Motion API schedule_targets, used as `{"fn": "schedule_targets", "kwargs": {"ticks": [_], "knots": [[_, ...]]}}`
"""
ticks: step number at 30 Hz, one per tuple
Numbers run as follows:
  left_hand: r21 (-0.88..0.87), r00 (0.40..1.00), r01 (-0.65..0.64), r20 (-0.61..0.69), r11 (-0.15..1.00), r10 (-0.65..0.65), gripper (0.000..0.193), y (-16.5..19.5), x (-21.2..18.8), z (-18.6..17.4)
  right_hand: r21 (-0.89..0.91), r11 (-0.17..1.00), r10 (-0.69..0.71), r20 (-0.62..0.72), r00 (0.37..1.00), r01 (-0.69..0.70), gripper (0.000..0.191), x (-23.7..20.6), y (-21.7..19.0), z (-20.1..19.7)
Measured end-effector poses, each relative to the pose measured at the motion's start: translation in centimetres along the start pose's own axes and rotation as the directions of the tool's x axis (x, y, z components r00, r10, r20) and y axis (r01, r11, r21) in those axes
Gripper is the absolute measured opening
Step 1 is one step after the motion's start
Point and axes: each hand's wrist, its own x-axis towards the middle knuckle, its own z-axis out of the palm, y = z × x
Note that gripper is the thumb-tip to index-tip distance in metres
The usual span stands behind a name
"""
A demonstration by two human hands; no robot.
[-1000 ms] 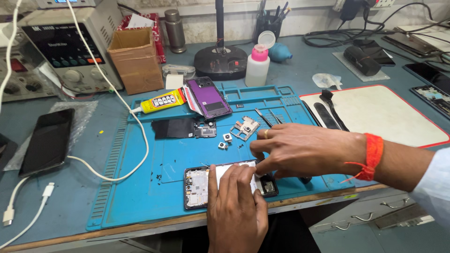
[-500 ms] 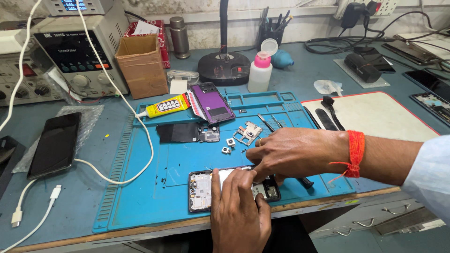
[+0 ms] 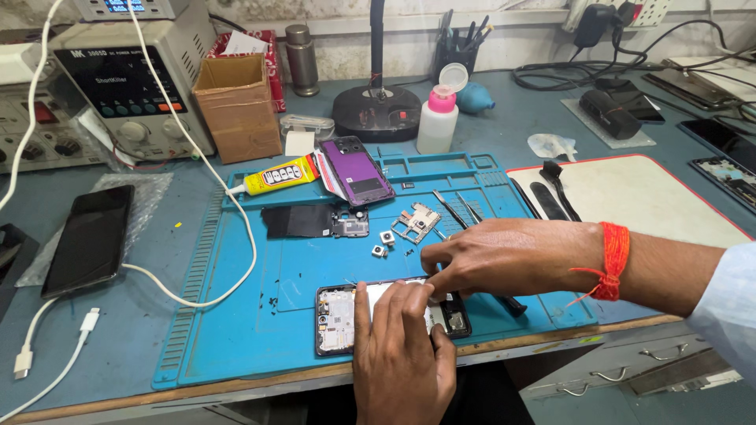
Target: The person repairs a disassembled smartphone on a blue silicone mat, using a screwdriver to unscrew and re-tighten screws on the phone body. They pick up small components and screws from the mat, position them on the phone, and handle a small part with both hands before placing it back on the mat.
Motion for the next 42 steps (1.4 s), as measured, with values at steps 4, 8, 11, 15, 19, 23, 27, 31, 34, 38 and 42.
{"fn": "schedule_targets", "kwargs": {"ticks": [4, 8, 11, 15, 19, 23, 27, 31, 34, 38, 42], "knots": [[0.016, 1.0, 0.008, 0.003, 1.0, -0.008, 0.063, -0.1, 0.0, 0.1, 0.023, 1.0, -0.001, -0.021, 1.0, 0.002, 0.033, -0.2, 0.1, 0.0], [0.011, 1.0, 0.006, -0.008, 1.0, -0.006, 0.062, -0.2, -0.1, 0.2, 0.01, 1.0, -0.005, -0.021, 1.0, 0.005, 0.032, -0.2, 0.3, 0.2], [0.032, 1.0, -0.002, -0.001, 0.999, 0.002, 0.062, -0.2, -0.1, 0.2, -0.006, 1.0, -0.006, -0.027, 1.0, 0.006, 0.031, -0.3, 0.3, 0.4], [0.044, 1.0, 0.006, 0.006, 0.999, -0.006, 0.063, -0.2, -0.1, 0.2, 0.017, 1.0, 0.01, -0.011, 1.0, -0.01, 0.031, -0.3, 0.3, 0.2], [0.049, 1.0, 0.007, 0.007, 0.999, -0.007, 0.063, -0.2, 0.0, 0.2, 0.036, 0.999, -0.012, -0.025, 1.0, 0.013, 0.028, -0.1, 0.4, 0.1], [0.045, 1.0, 0.012, 0.012, 0.999, -0.012, 0.063, -0.1, -0.1, 0.1, 0.121, 0.99, -0.059, -0.074, 0.996, 0.068, 0.027, 0.3, 0.9, 0.1], [0.035, 1.0, 0.019, 0.02, 0.999, -0.02, 0.063, -0.1, -0.1, 0.1, 0.165, 0.985, -0.049, -0.038, 0.998, 0.055, 0.017, 0.7, 1.8, 0.1], [0.038, 0.999, 0.026, 0.039, 0.999, -0.027, 0.062, -0.2, -0.1, 0.1, 0.199, 0.98, -0.013, -0.012, 1.0, 0.015, 0.013, 1.0, 2.6, 0.1], [0.036, 0.999, 0.029, 0.04, 0.999, -0.03, 0.062, -0.2, -0.2, 0.2, 0.255, 0.967, 0.024, 0.01, 1.0, -0.026, 0.014, 1.3, 3.3, 0.2], [0.03, 1.0, 0.018, 0.015, 0.999, -0.019, 0.062, -0.2, -0.1, 0.2, 0.297, 0.949, 0.092, 0.05, 0.994, -0.103, 0.016, 1.6, 4.0, 0.2], [0.031, 1.0, 0.022, 0.01, 0.999, -0.022, 0.062, -0.2, -0.1, 0.2, 0.296, 0.945, 0.133, 0.041, 0.99, -0.139, 0.016, 1.8, 4.2, 0.3]]}}
